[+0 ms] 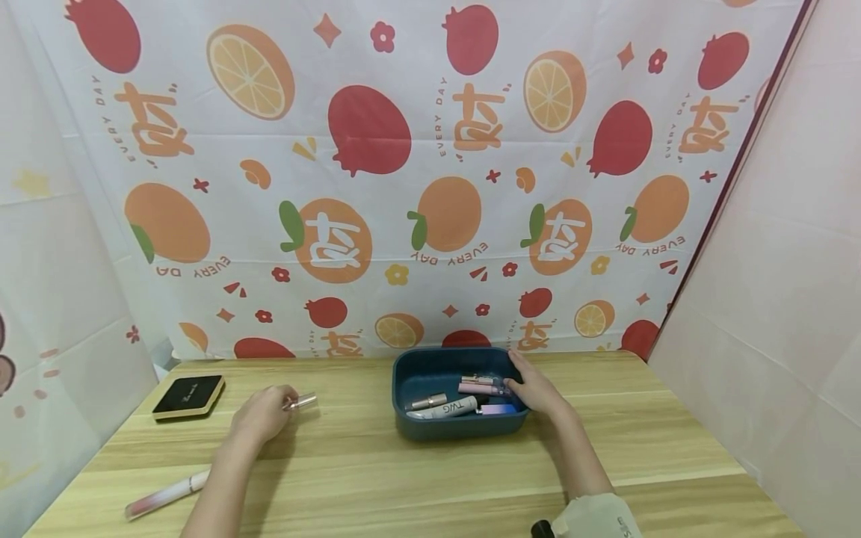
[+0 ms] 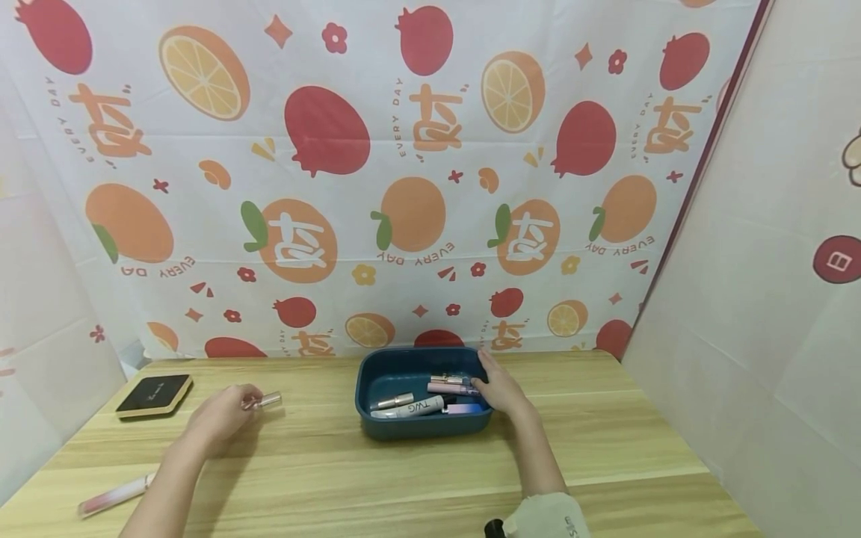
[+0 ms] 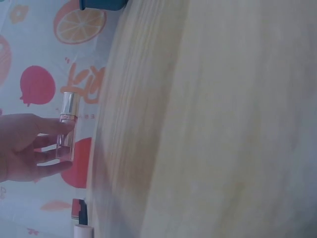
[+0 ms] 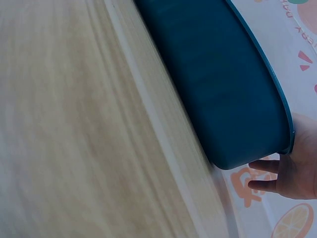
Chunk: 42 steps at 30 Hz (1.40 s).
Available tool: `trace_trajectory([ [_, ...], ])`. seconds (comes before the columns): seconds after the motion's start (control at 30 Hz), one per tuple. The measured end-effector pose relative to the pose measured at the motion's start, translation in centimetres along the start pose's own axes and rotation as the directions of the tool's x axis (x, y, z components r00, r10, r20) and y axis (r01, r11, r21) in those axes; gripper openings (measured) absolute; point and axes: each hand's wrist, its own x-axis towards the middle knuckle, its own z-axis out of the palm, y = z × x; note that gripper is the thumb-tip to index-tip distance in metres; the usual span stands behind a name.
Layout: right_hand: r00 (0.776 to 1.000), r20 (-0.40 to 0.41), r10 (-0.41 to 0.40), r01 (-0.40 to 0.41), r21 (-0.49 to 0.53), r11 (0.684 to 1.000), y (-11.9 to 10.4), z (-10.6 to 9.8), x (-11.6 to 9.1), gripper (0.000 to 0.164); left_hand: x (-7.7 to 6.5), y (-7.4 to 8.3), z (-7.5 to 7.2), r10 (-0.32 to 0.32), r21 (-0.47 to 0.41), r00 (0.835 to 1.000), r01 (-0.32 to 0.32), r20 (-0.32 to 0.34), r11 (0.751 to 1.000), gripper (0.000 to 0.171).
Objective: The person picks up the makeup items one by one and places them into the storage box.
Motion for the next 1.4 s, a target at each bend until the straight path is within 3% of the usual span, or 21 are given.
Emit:
trace_trajectory([
  [0.8, 1.0, 0.005, -0.013, 0.013, -0.003, 1.0, 0.2, 0.0, 0.1, 0.061, 0.5, 2.4, 0.4, 0.022, -0.021, 1.0, -0.022, -0.007, 1.0, 0.016],
  [1.4, 1.0, 0.003, -0.017, 0.017, 0.008, 1.0, 0.3, 0.1, 0.0, 0.06, 0.4, 4.9, 0.8, 0.075, -0.023, 0.997, -0.076, -0.036, 0.997, 0.017],
])
